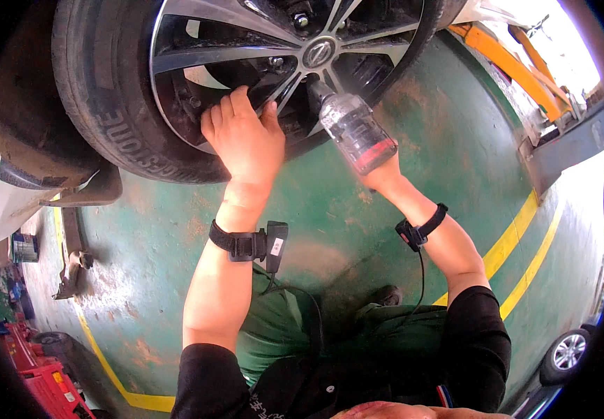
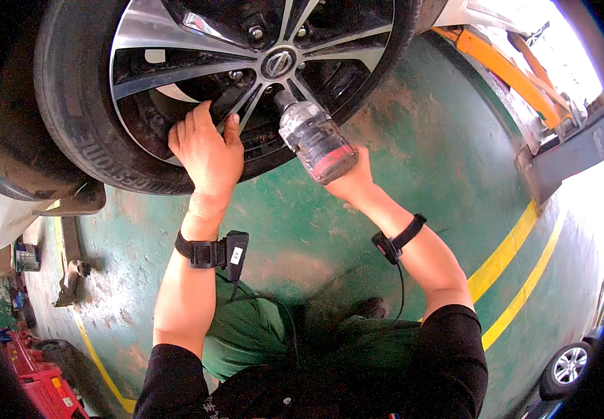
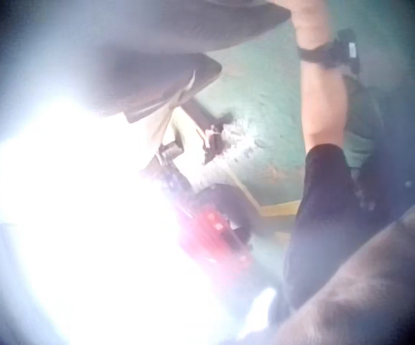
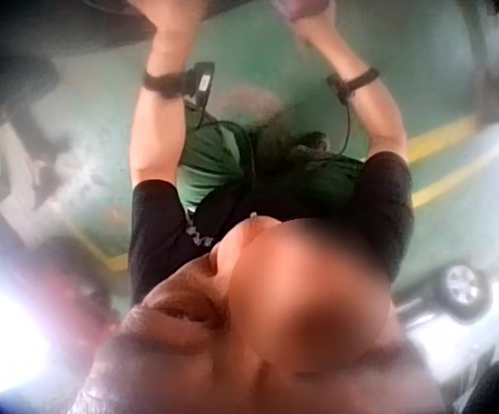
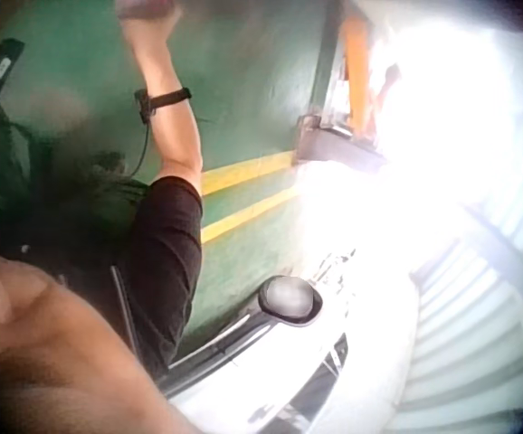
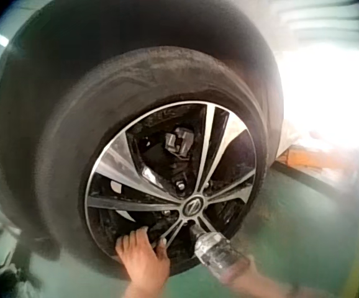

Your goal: The person unscrews and removes lug nuts from a car wheel by hand and then uses a power impact wrench to tighten them back onto the wheel hub.

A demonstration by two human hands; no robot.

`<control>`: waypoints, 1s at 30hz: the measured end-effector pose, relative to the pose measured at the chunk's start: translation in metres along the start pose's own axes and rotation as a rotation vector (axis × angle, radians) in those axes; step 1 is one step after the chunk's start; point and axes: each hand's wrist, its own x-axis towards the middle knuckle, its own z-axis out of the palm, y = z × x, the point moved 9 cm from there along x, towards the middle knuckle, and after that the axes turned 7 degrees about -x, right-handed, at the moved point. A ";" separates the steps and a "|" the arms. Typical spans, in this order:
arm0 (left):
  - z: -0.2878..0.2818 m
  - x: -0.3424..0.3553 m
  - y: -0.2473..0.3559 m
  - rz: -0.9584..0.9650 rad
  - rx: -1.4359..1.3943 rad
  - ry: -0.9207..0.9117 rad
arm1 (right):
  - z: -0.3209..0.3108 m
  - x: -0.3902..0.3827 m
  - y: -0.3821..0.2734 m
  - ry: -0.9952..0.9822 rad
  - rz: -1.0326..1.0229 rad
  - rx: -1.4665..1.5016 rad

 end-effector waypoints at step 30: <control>0.008 -0.002 -0.003 -0.064 0.024 0.009 | 0.021 0.025 -0.043 0.172 -0.234 -0.287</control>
